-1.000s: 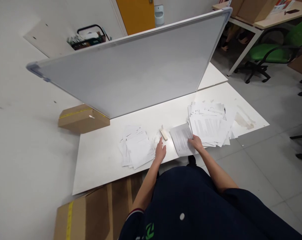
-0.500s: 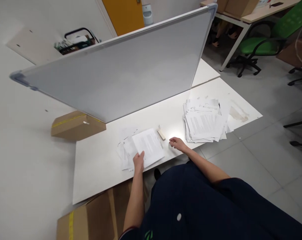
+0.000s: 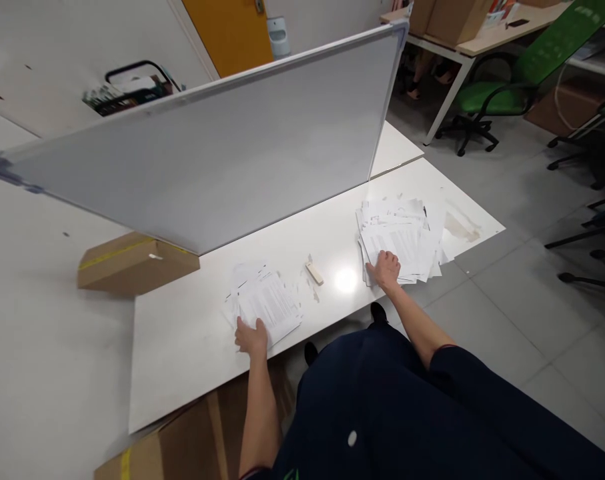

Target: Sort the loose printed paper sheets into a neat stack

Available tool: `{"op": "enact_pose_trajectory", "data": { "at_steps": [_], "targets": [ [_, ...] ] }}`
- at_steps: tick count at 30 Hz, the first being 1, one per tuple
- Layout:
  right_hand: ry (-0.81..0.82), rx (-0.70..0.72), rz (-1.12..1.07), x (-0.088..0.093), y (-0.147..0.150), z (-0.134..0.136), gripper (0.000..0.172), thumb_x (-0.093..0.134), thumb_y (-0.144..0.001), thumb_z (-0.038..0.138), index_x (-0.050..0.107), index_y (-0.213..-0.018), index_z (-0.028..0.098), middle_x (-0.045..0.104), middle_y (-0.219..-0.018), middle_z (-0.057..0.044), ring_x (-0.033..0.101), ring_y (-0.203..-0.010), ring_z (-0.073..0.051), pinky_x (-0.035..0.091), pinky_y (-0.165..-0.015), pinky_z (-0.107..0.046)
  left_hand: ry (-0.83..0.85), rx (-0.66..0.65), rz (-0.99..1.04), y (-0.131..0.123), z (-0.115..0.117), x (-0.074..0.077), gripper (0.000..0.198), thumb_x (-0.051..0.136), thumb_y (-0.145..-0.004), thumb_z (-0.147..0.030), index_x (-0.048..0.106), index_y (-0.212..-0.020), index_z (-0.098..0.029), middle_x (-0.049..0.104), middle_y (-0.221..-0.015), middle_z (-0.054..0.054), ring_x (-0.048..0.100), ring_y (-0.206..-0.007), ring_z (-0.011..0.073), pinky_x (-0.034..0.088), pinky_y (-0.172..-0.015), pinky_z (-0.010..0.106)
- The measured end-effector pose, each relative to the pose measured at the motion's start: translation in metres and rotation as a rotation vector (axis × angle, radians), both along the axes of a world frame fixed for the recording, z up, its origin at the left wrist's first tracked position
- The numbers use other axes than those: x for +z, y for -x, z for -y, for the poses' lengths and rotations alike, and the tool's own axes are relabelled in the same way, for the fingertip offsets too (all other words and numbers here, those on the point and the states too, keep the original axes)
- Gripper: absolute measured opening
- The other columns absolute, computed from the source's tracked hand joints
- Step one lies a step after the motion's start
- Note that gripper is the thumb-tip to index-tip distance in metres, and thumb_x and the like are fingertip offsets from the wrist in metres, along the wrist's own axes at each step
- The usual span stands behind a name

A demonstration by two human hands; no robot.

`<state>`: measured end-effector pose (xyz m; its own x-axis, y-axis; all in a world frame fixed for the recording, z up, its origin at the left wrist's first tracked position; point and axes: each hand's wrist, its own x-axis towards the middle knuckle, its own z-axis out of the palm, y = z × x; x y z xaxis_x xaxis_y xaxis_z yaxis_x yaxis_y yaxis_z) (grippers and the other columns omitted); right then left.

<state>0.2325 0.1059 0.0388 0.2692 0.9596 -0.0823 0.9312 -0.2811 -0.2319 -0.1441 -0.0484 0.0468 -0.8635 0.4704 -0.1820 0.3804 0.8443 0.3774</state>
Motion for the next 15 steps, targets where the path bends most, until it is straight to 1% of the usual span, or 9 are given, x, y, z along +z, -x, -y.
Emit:
{"op": "enact_pose_trajectory", "data": {
  "at_steps": [3, 7, 12, 15],
  "targets": [
    [0.007, -0.035, 0.017, -0.007, 0.002, -0.003, 0.044, 0.049, -0.075, 0.041, 0.048, -0.107, 0.011, 0.043, -0.116, -0.017, 0.034, -0.108, -0.031, 0.028, -0.086, -0.042, -0.030, -0.049, 0.031, -0.017, 0.000, 0.004, 0.065, 0.047, -0.074, -0.041, 0.028, -0.133, -0.019, 0.042, -0.125, 0.019, 0.036, -0.115, 0.0384, 0.032, -0.086, 0.056],
    [-0.018, -0.047, 0.042, -0.008, 0.001, -0.002, 0.038, 0.047, -0.077, 0.041, 0.053, -0.103, 0.012, 0.045, -0.115, -0.016, 0.036, -0.106, -0.030, 0.030, -0.084, -0.042, -0.084, -0.085, 0.095, -0.032, -0.004, 0.008, 0.061, 0.046, -0.076, -0.037, 0.030, -0.132, -0.019, 0.046, -0.121, 0.017, 0.039, -0.113, 0.0343, 0.034, -0.088, 0.051],
    [0.022, -0.006, 0.073, 0.000, 0.002, -0.003, 0.032, 0.038, -0.083, 0.033, 0.059, -0.096, 0.012, 0.048, -0.114, -0.017, 0.039, -0.105, -0.031, 0.034, -0.080, -0.042, -0.197, -0.200, 0.116, -0.045, -0.011, 0.011, 0.056, 0.047, -0.077, -0.032, 0.034, -0.130, -0.017, 0.051, -0.117, 0.013, 0.043, -0.111, 0.0276, 0.033, -0.092, 0.043],
    [0.099, 0.032, 0.066, 0.011, 0.003, -0.004, 0.031, 0.032, -0.086, 0.024, 0.059, -0.093, 0.010, 0.054, -0.105, -0.020, 0.046, -0.099, -0.029, 0.035, -0.076, -0.040, -0.309, -0.250, 0.162, -0.057, -0.016, 0.014, 0.054, 0.048, -0.077, -0.029, 0.035, -0.129, -0.018, 0.052, -0.116, 0.012, 0.044, -0.112, 0.0241, 0.033, -0.093, 0.039]
  ]
}}
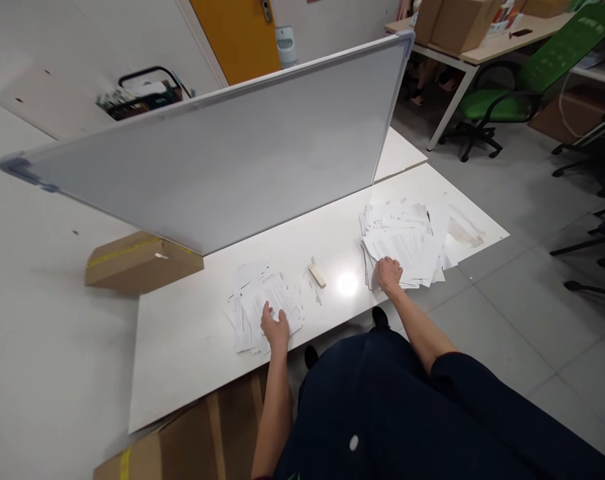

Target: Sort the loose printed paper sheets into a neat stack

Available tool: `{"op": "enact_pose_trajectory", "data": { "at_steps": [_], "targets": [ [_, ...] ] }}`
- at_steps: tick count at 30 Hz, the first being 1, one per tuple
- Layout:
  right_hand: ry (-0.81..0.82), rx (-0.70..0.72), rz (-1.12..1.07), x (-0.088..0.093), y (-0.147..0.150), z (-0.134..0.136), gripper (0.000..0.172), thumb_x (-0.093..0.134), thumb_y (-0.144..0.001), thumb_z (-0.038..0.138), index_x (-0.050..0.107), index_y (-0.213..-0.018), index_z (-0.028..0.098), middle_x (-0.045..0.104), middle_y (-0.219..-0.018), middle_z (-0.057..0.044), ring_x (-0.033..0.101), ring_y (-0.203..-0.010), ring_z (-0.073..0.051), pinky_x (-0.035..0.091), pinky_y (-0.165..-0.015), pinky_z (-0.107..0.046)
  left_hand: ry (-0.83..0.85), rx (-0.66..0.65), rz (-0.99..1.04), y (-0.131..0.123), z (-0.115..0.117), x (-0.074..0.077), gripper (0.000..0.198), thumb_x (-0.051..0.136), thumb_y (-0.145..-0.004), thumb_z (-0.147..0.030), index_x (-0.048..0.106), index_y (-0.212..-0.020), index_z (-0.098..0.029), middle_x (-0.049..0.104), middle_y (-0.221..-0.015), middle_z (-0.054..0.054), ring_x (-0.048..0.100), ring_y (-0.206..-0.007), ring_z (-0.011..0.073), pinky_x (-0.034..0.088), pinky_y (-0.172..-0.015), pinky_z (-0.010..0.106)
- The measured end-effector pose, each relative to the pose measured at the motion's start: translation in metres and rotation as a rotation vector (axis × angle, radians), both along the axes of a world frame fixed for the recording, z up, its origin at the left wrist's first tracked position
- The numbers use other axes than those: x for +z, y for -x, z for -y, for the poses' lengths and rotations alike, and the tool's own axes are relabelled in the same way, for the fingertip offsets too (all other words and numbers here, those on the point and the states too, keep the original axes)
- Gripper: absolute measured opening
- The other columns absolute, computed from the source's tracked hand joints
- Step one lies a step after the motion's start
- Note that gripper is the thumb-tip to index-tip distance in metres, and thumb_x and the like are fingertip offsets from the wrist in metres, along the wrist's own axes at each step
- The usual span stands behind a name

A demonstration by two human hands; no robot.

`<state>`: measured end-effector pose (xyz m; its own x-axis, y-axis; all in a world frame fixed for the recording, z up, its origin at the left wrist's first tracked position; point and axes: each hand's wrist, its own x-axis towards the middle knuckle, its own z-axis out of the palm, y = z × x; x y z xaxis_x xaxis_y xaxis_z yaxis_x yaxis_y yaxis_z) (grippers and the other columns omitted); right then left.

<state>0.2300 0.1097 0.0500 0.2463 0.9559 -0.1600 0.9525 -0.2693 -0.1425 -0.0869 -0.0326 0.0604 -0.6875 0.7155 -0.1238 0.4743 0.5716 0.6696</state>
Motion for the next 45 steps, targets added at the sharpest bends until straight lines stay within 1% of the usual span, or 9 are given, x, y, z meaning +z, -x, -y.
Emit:
{"op": "enact_pose_trajectory", "data": {
  "at_steps": [6, 11, 14, 19, 23, 26, 32, 39, 45],
  "targets": [
    [-0.028, 0.209, -0.133, 0.052, 0.014, 0.020, 0.032, 0.025, -0.090, 0.025, 0.053, -0.095, 0.011, 0.060, -0.076, -0.012, 0.054, -0.068, -0.019, 0.034, -0.062, -0.029, -0.183, -0.071, 0.478, -0.036, -0.013, 0.012, 0.053, 0.056, -0.075, -0.033, 0.042, -0.124, -0.019, 0.056, -0.111, 0.012, 0.051, -0.105, 0.0194, 0.036, -0.093, 0.033],
    [-0.029, 0.539, -0.726, 0.107, 0.038, 0.054, 0.027, 0.028, -0.090, 0.035, 0.050, -0.091, 0.019, 0.054, -0.068, -0.001, 0.047, -0.060, -0.013, 0.033, -0.059, -0.025, -0.070, -0.019, 1.099, -0.060, -0.027, 0.021, 0.061, 0.063, -0.070, -0.039, 0.042, -0.124, -0.022, 0.047, -0.127, 0.014, 0.045, -0.115, 0.0221, 0.032, -0.097, 0.037],
    [0.036, 0.567, -1.009, 0.118, 0.043, 0.066, 0.027, 0.032, -0.087, 0.038, 0.050, -0.083, 0.018, 0.050, -0.069, 0.000, 0.044, -0.062, -0.011, 0.033, -0.058, -0.023, -0.081, -0.042, 1.358, -0.067, -0.030, 0.027, 0.053, 0.062, -0.071, -0.041, 0.050, -0.117, -0.019, 0.051, -0.124, 0.014, 0.047, -0.115, 0.0239, 0.032, -0.099, 0.040],
    [0.204, 0.427, -1.149, 0.087, 0.030, 0.055, 0.033, 0.036, -0.083, 0.045, 0.053, -0.078, 0.018, 0.052, -0.068, 0.000, 0.045, -0.061, -0.012, 0.034, -0.056, -0.023, -0.294, 0.018, 1.425, -0.068, -0.030, 0.039, 0.048, 0.069, -0.066, -0.024, 0.055, -0.111, -0.015, 0.060, -0.112, 0.010, 0.050, -0.111, 0.0218, 0.034, -0.100, 0.037],
    [0.027, 0.155, -0.648, 0.044, 0.012, 0.022, 0.031, 0.041, -0.082, 0.041, 0.056, -0.091, 0.015, 0.059, -0.087, -0.010, 0.051, -0.080, -0.020, 0.037, -0.068, -0.030, -0.344, 0.087, 1.310, -0.065, -0.031, 0.041, 0.041, 0.069, -0.066, -0.020, 0.058, -0.105, -0.012, 0.062, -0.107, 0.011, 0.052, -0.110, 0.0214, 0.038, -0.097, 0.036],
    [-0.169, 0.030, -0.221, 0.013, 0.004, -0.002, 0.038, 0.048, -0.079, 0.035, 0.050, -0.109, 0.012, 0.047, -0.118, -0.018, 0.041, -0.105, -0.028, 0.032, -0.082, -0.037, -0.342, 0.145, 1.186, -0.066, -0.032, 0.037, 0.037, 0.070, -0.065, -0.021, 0.060, -0.099, -0.010, 0.064, -0.102, 0.012, 0.056, -0.103, 0.0215, 0.042, -0.094, 0.036],
    [-0.132, -0.032, -0.021, -0.025, 0.005, -0.016, 0.042, 0.051, -0.075, 0.040, 0.050, -0.107, 0.013, 0.043, -0.123, -0.015, 0.033, -0.110, -0.030, 0.027, -0.087, -0.041, -0.283, 0.196, 0.965, -0.071, -0.031, 0.030, 0.038, 0.072, -0.062, -0.029, 0.060, -0.092, -0.009, 0.064, -0.096, 0.013, 0.061, -0.090, 0.0203, 0.048, -0.084, 0.035],
    [-0.132, -0.055, -0.018, -0.021, 0.006, -0.013, 0.032, 0.041, -0.082, 0.035, 0.056, -0.102, 0.015, 0.043, -0.123, -0.013, 0.034, -0.111, -0.028, 0.027, -0.086, -0.040, -0.253, 0.196, 0.962, -0.070, -0.029, 0.031, 0.038, 0.072, -0.061, -0.029, 0.060, -0.091, -0.009, 0.065, -0.090, 0.013, 0.063, -0.084, 0.0203, 0.049, -0.079, 0.035],
    [0.001, 0.038, -0.057, 0.017, -0.001, -0.009, 0.035, 0.027, -0.089, 0.026, 0.060, -0.093, 0.015, 0.058, -0.098, -0.014, 0.051, -0.089, -0.023, 0.034, -0.072, -0.033, -0.259, 0.135, 0.973, -0.068, -0.031, 0.036, 0.036, 0.071, -0.063, -0.032, 0.060, -0.089, -0.010, 0.064, -0.093, 0.013, 0.062, -0.085, 0.0194, 0.048, -0.080, 0.033]
  ]
}}
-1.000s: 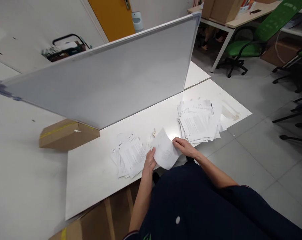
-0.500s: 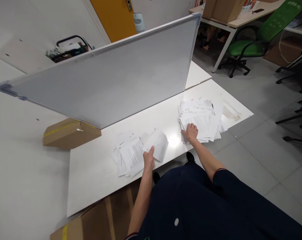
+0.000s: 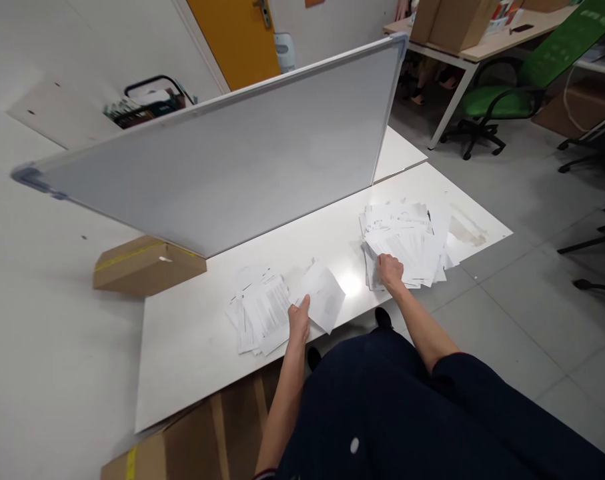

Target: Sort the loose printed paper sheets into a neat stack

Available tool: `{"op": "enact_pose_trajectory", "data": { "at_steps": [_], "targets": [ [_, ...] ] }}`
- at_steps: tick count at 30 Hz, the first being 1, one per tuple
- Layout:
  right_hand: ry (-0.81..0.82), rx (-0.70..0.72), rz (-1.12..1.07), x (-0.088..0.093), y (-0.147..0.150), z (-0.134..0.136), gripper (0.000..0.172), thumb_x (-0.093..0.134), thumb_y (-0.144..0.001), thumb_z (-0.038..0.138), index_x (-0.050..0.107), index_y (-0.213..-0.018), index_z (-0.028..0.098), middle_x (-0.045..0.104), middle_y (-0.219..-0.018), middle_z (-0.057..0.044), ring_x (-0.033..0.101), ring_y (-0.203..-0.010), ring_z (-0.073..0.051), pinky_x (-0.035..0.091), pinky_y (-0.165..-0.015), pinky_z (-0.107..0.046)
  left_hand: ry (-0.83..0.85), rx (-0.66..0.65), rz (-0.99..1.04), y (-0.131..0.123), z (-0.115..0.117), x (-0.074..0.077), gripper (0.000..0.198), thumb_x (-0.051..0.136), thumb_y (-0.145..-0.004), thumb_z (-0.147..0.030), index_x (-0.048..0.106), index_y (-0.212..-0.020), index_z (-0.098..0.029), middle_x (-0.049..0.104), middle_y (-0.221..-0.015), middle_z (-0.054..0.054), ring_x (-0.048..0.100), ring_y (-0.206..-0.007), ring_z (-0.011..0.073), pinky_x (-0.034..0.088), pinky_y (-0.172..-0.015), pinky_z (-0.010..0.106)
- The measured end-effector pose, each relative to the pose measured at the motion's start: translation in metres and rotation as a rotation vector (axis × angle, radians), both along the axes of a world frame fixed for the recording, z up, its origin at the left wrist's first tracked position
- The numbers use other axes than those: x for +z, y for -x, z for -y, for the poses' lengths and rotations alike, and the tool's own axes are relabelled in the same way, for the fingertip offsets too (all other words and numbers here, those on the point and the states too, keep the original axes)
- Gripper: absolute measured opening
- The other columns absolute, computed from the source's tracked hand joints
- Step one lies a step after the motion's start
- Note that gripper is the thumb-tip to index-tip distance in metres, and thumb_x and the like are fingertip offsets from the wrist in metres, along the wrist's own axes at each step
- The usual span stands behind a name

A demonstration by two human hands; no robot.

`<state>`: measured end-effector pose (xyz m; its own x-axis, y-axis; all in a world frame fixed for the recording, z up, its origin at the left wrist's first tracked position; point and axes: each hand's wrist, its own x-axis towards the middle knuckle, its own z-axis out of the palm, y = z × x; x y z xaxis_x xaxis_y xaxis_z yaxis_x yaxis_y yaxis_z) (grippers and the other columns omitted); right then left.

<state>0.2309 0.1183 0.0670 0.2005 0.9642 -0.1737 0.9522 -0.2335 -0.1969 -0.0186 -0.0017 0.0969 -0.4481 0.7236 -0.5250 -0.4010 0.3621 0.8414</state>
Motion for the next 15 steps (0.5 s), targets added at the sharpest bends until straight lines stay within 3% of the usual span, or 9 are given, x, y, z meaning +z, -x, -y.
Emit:
{"op": "enact_pose_trajectory", "data": {
  "at_steps": [4, 7, 9, 12, 15],
  "targets": [
    [-0.117, 0.198, -0.202, 0.050, -0.008, 0.017, 0.033, 0.028, -0.089, 0.033, 0.056, -0.093, 0.017, 0.059, -0.078, -0.009, 0.052, -0.070, -0.018, 0.034, -0.062, -0.027, 0.014, 0.001, -0.030, 0.006, -0.002, 0.000, 0.034, 0.069, -0.064, -0.035, 0.058, -0.084, -0.010, 0.065, -0.084, 0.010, 0.062, -0.079, 0.0183, 0.048, -0.076, 0.032],
    [-0.209, 0.275, -0.617, 0.089, -0.012, 0.027, 0.032, 0.030, -0.087, 0.042, 0.053, -0.090, 0.019, 0.054, -0.071, -0.003, 0.048, -0.063, -0.015, 0.034, -0.057, -0.025, 0.015, -0.022, -0.016, 0.008, -0.004, 0.002, 0.036, 0.068, -0.064, -0.038, 0.056, -0.086, -0.011, 0.063, -0.074, 0.006, 0.062, -0.075, 0.0170, 0.048, -0.072, 0.030],
    [-0.217, 0.255, -0.863, 0.104, -0.011, 0.029, 0.030, 0.033, -0.085, 0.044, 0.051, -0.083, 0.020, 0.051, -0.069, -0.001, 0.045, -0.062, -0.014, 0.034, -0.055, -0.024, 0.027, -0.045, -0.003, 0.008, -0.006, 0.006, 0.038, 0.066, -0.065, -0.041, 0.055, -0.087, -0.012, 0.061, -0.066, 0.003, 0.061, -0.071, 0.0161, 0.049, -0.068, 0.029],
    [-0.090, 0.243, -1.064, 0.102, -0.002, 0.027, 0.028, 0.039, -0.081, 0.045, 0.048, -0.074, 0.019, 0.045, -0.064, 0.001, 0.041, -0.059, -0.012, 0.034, -0.053, -0.022, 0.020, -0.096, 0.031, 0.006, -0.008, 0.018, 0.041, 0.064, -0.066, -0.046, 0.055, -0.085, -0.011, 0.057, -0.058, 0.001, 0.061, -0.067, 0.0159, 0.049, -0.064, 0.027],
    [0.013, 0.251, -1.111, 0.083, 0.011, 0.025, 0.027, 0.041, -0.079, 0.044, 0.046, -0.069, 0.019, 0.041, -0.061, 0.002, 0.039, -0.057, -0.011, 0.033, -0.051, -0.022, -0.052, -0.173, 0.105, 0.004, -0.008, 0.031, 0.042, 0.062, -0.068, -0.048, 0.057, -0.085, -0.010, 0.060, -0.062, 0.004, 0.062, -0.070, 0.0170, 0.049, -0.066, 0.027]
  ]
}}
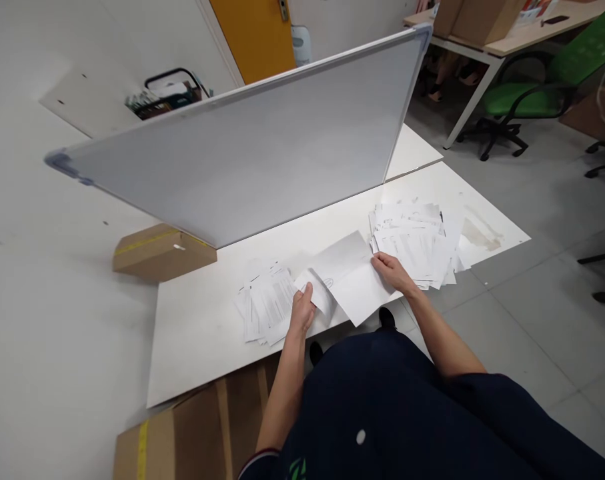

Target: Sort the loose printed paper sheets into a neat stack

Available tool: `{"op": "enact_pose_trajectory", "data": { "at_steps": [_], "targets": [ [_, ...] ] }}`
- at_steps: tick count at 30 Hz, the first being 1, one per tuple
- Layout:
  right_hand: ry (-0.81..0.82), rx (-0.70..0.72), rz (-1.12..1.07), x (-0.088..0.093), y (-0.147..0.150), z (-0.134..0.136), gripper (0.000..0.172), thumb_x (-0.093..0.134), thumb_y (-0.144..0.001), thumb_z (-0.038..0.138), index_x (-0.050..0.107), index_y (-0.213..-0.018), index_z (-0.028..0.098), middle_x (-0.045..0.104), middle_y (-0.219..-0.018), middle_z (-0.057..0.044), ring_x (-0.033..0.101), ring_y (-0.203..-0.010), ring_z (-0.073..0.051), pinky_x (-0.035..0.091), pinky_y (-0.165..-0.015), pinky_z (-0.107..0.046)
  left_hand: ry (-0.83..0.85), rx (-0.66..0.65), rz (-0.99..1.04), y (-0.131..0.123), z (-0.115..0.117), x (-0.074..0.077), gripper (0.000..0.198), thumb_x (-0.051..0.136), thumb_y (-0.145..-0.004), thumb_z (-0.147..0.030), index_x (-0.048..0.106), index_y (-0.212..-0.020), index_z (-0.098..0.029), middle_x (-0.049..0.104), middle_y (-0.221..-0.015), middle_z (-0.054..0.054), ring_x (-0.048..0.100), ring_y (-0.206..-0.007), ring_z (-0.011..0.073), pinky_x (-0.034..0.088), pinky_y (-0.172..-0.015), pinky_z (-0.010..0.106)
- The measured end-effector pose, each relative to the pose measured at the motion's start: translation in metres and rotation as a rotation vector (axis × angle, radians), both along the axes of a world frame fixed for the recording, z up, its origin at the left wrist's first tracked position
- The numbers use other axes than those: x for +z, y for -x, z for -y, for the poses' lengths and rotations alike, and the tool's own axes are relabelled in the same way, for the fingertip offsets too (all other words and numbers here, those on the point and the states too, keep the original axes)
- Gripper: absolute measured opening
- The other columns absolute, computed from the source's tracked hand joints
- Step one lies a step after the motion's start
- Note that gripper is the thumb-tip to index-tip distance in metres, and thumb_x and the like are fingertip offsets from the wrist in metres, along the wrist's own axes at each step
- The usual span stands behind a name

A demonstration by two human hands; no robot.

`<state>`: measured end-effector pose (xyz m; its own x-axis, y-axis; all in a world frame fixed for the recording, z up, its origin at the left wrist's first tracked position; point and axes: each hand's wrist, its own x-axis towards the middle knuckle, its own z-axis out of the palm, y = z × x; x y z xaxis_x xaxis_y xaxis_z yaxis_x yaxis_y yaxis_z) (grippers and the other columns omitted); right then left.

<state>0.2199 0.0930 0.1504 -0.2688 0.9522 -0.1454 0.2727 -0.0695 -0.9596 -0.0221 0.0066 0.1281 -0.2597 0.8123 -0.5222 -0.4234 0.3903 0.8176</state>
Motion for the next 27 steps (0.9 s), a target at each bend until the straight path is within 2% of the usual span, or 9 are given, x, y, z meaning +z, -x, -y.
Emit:
{"op": "enact_pose_trajectory", "data": {
  "at_steps": [5, 8, 11, 13, 15, 17, 20, 24, 27],
  "targets": [
    [0.039, 0.063, -0.003, -0.023, 0.018, 0.004, 0.026, 0.041, -0.079, 0.043, 0.045, -0.069, 0.019, 0.042, -0.061, 0.003, 0.040, -0.056, -0.011, 0.033, -0.051, -0.022, -0.149, -0.067, 0.153, -0.004, 0.002, 0.014, 0.042, 0.061, -0.072, -0.040, 0.058, -0.102, -0.011, 0.065, -0.095, 0.012, 0.059, -0.094, 0.0202, 0.046, -0.081, 0.031],
    [0.046, 0.106, 0.000, -0.026, 0.027, 0.009, 0.027, 0.040, -0.079, 0.044, 0.046, -0.070, 0.020, 0.044, -0.061, 0.003, 0.042, -0.056, -0.011, 0.034, -0.051, -0.022, -0.157, -0.050, 0.154, -0.007, 0.001, 0.018, 0.043, 0.063, -0.071, -0.038, 0.058, -0.104, -0.010, 0.064, -0.100, 0.013, 0.057, -0.099, 0.0221, 0.045, -0.086, 0.035],
    [0.015, 0.127, 0.023, -0.027, 0.032, 0.011, 0.027, 0.040, -0.080, 0.043, 0.051, -0.074, 0.019, 0.051, -0.066, 0.002, 0.046, -0.061, -0.012, 0.037, -0.055, -0.023, -0.157, -0.054, 0.118, -0.008, 0.001, 0.018, 0.043, 0.064, -0.069, -0.038, 0.059, -0.102, -0.010, 0.066, -0.095, 0.012, 0.058, -0.096, 0.0219, 0.045, -0.085, 0.035],
    [-0.019, 0.097, 0.032, -0.026, 0.033, 0.010, 0.027, 0.045, -0.078, 0.043, 0.054, -0.088, 0.020, 0.057, -0.084, -0.002, 0.051, -0.074, -0.014, 0.040, -0.064, -0.025, -0.146, -0.073, 0.049, -0.006, 0.003, 0.016, 0.039, 0.063, -0.069, -0.040, 0.062, -0.094, -0.010, 0.067, -0.083, 0.009, 0.061, -0.088, 0.0205, 0.046, -0.079, 0.032],
    [-0.038, 0.084, 0.020, -0.025, 0.033, 0.008, 0.039, 0.054, -0.073, 0.041, 0.051, -0.106, 0.022, 0.055, -0.107, -0.006, 0.051, -0.093, -0.017, 0.041, -0.076, -0.029, -0.111, -0.100, -0.064, -0.003, 0.005, 0.015, 0.034, 0.062, -0.069, -0.042, 0.063, -0.079, -0.010, 0.064, -0.065, 0.005, 0.061, -0.076, 0.0189, 0.047, -0.071, 0.030],
    [-0.002, 0.159, -0.031, -0.025, 0.033, 0.004, 0.046, 0.059, -0.069, 0.039, 0.050, -0.111, 0.023, 0.052, -0.116, -0.007, 0.049, -0.102, -0.019, 0.040, -0.083, -0.032, -0.089, -0.132, -0.167, 0.001, 0.007, 0.015, 0.031, 0.063, -0.067, -0.042, 0.062, -0.068, -0.011, 0.059, -0.054, 0.002, 0.060, -0.068, 0.0180, 0.047, -0.067, 0.028],
    [0.120, 0.294, -0.185, -0.029, 0.038, 0.002, 0.035, 0.059, -0.069, 0.038, 0.057, -0.099, 0.019, 0.061, -0.099, -0.006, 0.055, -0.092, -0.019, 0.042, -0.081, -0.035, -0.148, -0.169, -0.238, 0.002, 0.010, 0.020, 0.025, 0.065, -0.067, -0.037, 0.064, -0.071, -0.012, 0.062, -0.061, 0.003, 0.059, -0.073, 0.0185, 0.046, -0.069, 0.027],
    [0.129, 0.195, -0.295, -0.040, 0.045, 0.005, 0.028, 0.059, -0.069, 0.037, 0.059, -0.089, 0.017, 0.063, -0.084, -0.003, 0.057, -0.080, -0.018, 0.044, -0.075, -0.034, -0.224, -0.111, -0.240, -0.002, 0.011, 0.025, 0.023, 0.068, -0.064, -0.025, 0.066, -0.086, -0.017, 0.065, -0.087, 0.004, 0.057, -0.090, 0.0186, 0.042, -0.083, 0.027],
    [0.070, 0.137, -0.272, -0.048, 0.048, 0.010, 0.025, 0.057, -0.071, 0.038, 0.058, -0.087, 0.018, 0.062, -0.081, -0.002, 0.057, -0.079, -0.017, 0.044, -0.074, -0.033, -0.220, -0.043, -0.239, -0.005, 0.013, 0.020, 0.021, 0.067, -0.064, -0.019, 0.066, -0.086, -0.019, 0.064, -0.092, 0.005, 0.056, -0.094, 0.0177, 0.038, -0.090, 0.027]
  ]
}}
